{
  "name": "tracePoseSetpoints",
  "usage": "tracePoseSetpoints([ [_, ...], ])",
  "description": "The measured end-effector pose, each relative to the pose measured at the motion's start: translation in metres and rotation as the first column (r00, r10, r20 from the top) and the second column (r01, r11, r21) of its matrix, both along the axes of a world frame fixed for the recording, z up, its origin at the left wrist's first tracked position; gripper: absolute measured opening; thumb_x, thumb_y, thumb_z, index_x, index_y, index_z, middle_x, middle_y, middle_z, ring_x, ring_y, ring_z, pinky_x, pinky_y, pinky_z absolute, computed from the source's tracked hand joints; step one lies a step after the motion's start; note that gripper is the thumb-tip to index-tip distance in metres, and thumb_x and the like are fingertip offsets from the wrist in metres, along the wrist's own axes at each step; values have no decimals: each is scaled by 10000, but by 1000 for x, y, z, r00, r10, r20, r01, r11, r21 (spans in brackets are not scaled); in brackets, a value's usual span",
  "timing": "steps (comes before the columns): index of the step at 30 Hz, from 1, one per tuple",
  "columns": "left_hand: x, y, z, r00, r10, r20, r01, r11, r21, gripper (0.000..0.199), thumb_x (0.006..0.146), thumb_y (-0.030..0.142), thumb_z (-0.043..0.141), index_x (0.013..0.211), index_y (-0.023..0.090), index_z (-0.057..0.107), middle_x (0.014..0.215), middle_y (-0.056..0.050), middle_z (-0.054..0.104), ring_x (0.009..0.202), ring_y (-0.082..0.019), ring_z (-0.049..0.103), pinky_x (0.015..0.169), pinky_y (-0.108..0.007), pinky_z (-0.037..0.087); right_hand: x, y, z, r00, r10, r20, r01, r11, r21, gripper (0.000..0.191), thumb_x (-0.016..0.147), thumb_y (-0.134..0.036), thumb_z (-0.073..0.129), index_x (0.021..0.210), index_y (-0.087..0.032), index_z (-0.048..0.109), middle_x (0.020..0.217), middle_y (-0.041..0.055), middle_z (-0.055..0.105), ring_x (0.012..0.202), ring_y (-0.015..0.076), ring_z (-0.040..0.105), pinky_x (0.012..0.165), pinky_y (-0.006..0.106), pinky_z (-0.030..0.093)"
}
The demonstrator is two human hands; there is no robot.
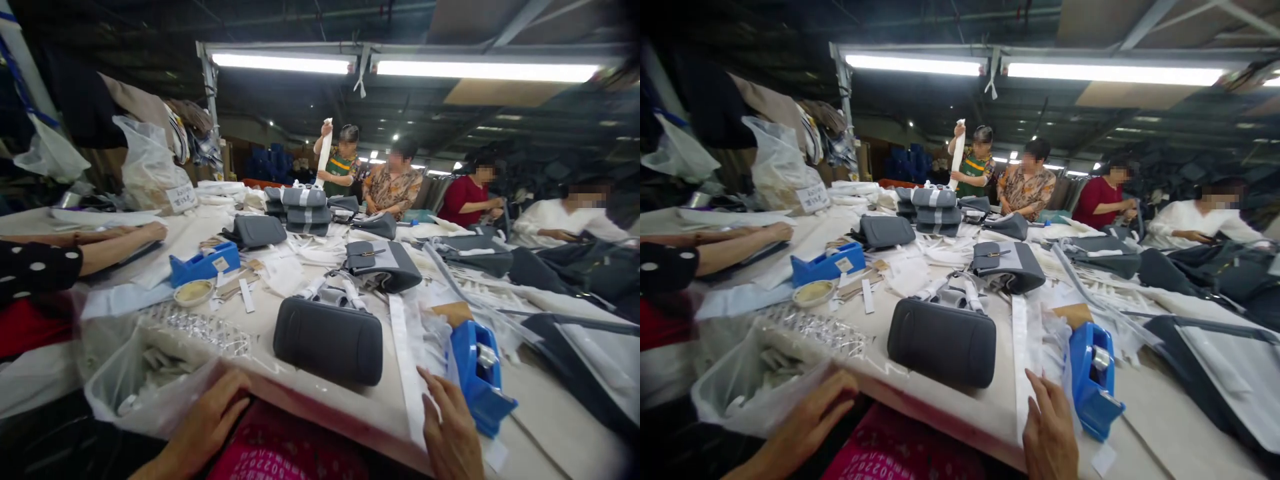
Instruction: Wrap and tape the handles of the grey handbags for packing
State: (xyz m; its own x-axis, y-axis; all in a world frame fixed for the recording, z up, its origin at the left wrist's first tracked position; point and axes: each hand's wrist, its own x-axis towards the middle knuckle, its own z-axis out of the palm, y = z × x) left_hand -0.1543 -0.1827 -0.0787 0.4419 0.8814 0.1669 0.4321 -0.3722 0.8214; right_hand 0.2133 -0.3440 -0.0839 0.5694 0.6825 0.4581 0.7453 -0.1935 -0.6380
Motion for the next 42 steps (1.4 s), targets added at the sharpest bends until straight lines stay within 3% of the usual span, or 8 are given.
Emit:
tracePoseSetpoints([
  [3, 31, 60, 10, 992, 30, 126, -43, 994, 104, 374, 769, 349, 608, 1127, 242, 586, 1152, -74, 589, 1087, -260, 550, 916, -395, 476, -13, 46, 17, 955, 88, -284, -88, 996, 12, 529, 833, -445, 546, 1315, -236, 482, 1314, 91, 510, 1155, 283, 519, 955, 437, 449],
  [8, 92, 123, 9, 934, -36, 356, 97, 983, -155, 537, 719, 418, 678, 1174, 188, 507, 1213, -96, 544, 1110, -252, 546, 928, -401, 471, -11, 116, 26, 785, 164, -597, -191, 981, 18, 771, 682, -470, 713, 1351, -209, 432, 1332, 108, 521, 1157, 292, 533, 998, 433, 418],
  [22, 110, 128, 6, 858, -42, 511, 282, 870, -403, 722, 601, 335, 816, 1128, 256, 328, 933, 32, 576, 743, -126, 577, 666, -239, 477, 5, 132, 18, 796, 52, -602, -149, 983, -111, 774, 593, -535, 748, 1235, -266, 409, 1219, 92, 542, 1105, 316, 546, 925, 442, 442],
  [25, 111, 128, 4, 861, -48, 507, 296, 857, -422, 739, 578, 306, 834, 1128, 251, 344, 903, 39, 565, 713, -113, 550, 648, -228, 459, 10, 130, 30, 897, 90, -433, -206, 951, -229, 805, 651, -575, 682, 1332, -273, 379, 1195, 101, 546, 1093, 319, 555, 918, 452, 447],
  [27, 111, 129, 3, 865, -58, 499, 296, 861, -414, 743, 570, 308, 843, 1129, 247, 358, 897, 36, 552, 718, -114, 538, 645, -228, 449, 7, 137, 46, 985, 148, -84, -167, 940, -298, 842, 650, -596, 672, 1369, -258, 392, 1252, 128, 513, 1175, 357, 489, 999, 515, 374],
  [30, 109, 126, 1, 855, -84, 511, 308, 876, -372, 759, 562, 331, 854, 1141, 236, 372, 951, 9, 551, 781, -136, 545, 691, -249, 452, -16, 162, 66, 892, 334, 304, -215, 906, -363, 800, 698, -587, 649, 1382, -253, 405, 1386, 133, 438, 1277, 371, 399, 1058, 552, 312],
  [34, 101, 112, -4, 805, 12, 593, 233, 913, -335, 736, 629, 338, 818, 1196, 218, 365, 1053, -40, 555, 922, -179, 550, 816, -298, 452, -60, 191, 63, 790, 516, 331, -285, 787, -548, 559, 840, -522, 534, 1317, -242, 460, 1249, 103, 587, 1139, 300, 560, 933, 486, 474],
  [42, 92, 104, -22, 695, -105, 712, 512, 767, -387, 453, 770, 364, 687, 1160, 169, 565, 1042, -33, 620, 934, -200, 567, 827, -292, 459, -68, 193, 38, 665, 514, 541, -336, 854, -398, 448, 837, -544, 563, 1201, -285, 523, 1039, 16, 682, 890, 224, 661, 736, 377, 549],
])
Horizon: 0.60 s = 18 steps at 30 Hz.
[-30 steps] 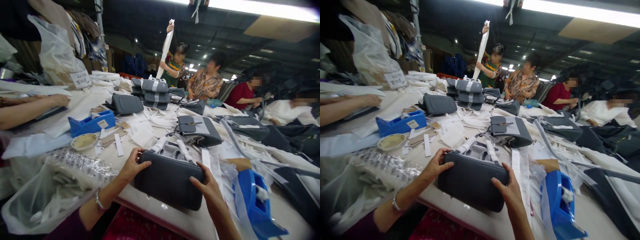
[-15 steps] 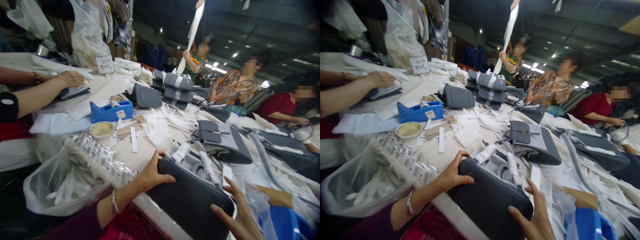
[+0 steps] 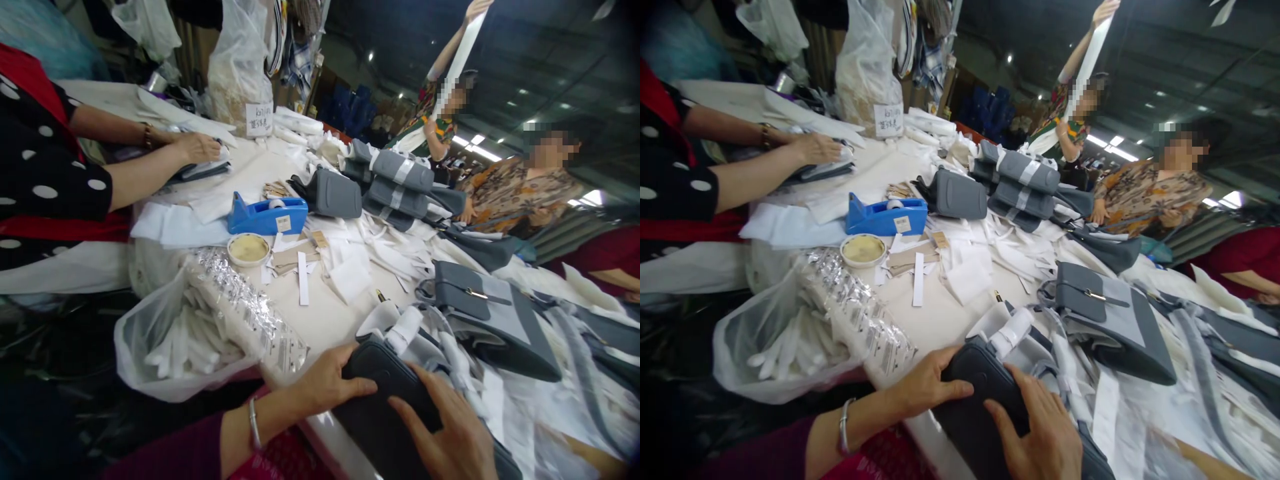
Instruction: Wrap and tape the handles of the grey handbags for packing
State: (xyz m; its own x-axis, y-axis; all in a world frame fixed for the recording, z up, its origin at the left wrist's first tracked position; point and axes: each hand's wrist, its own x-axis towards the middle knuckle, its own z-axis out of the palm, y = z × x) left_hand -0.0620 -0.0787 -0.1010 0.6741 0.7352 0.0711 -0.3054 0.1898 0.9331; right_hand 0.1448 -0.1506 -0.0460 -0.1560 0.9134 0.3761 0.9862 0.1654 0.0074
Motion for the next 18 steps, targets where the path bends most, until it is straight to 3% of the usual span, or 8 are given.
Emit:
tracePoseSetpoints([
  [3, 1, 4, -2, 998, 28, -51, -28, 1000, 5, 535, 730, 367, 723, 1180, 173, 508, 1020, -36, 591, 877, -177, 555, 770, -277, 463, -4, 1, 3, 999, -6, -42, 6, 1000, 0, 406, 839, -535, 569, 1160, -288, 540, 1011, 4, 684, 874, 220, 653, 725, 370, 536],
  [6, 3, 8, -1, 973, 214, -87, -207, 975, 79, 906, 609, 315, 813, 1347, 216, 298, 1277, -105, 440, 979, -201, 535, 816, -306, 463, -9, 2, 4, 996, -17, -92, 15, 1000, -18, 391, 830, -514, 600, 1140, -282, 549, 1011, 5, 681, 893, 224, 640, 746, 368, 519],
  [8, 4, 12, 3, 970, 233, -67, -219, 960, 172, 1034, 590, 284, 822, 1415, 241, 201, 1416, -136, 296, 1107, -241, 489, 922, -356, 430, -11, 3, 6, 992, -18, -125, 15, 999, -28, 380, 821, -484, 628, 1128, -272, 555, 1004, 11, 681, 897, 226, 635, 754, 366, 506],
  [10, 4, 18, 8, 983, 164, -79, -141, 960, 241, 965, 603, 277, 813, 1398, 228, 267, 1402, -127, 341, 1155, -259, 462, 979, -377, 393, -14, 3, 9, 988, -23, -156, 16, 999, -46, 360, 814, -437, 653, 1114, -259, 566, 1001, 20, 681, 906, 231, 632, 764, 368, 490],
  [13, 8, 27, 14, 989, 42, -144, -18, 986, 165, 786, 594, 297, 816, 1253, 196, 401, 1090, -59, 560, 936, -204, 550, 831, -320, 456, -19, 5, 16, 978, -53, -203, 36, 996, -84, 320, 795, -356, 688, 1076, -235, 592, 988, 32, 687, 901, 236, 629, 774, 374, 462],
  [15, 13, 30, 15, 988, -4, -154, 18, 996, 90, 652, 598, 316, 814, 1128, 188, 456, 898, 1, 582, 781, -155, 551, 711, -262, 459, -21, 7, 20, 966, -81, -244, 61, 994, -88, 313, 764, -325, 723, 1039, -224, 613, 973, 35, 694, 887, 241, 627, 775, 379, 445],
  [18, 21, 30, 18, 990, 15, -143, -10, 999, 37, 458, 632, 316, 798, 975, 174, 528, 813, 22, 598, 739, -128, 555, 680, -219, 454, -25, 12, 25, 949, -108, -295, 91, 993, -71, 323, 728, -300, 759, 1012, -215, 631, 981, 43, 698, 901, 252, 623, 796, 390, 430],
])
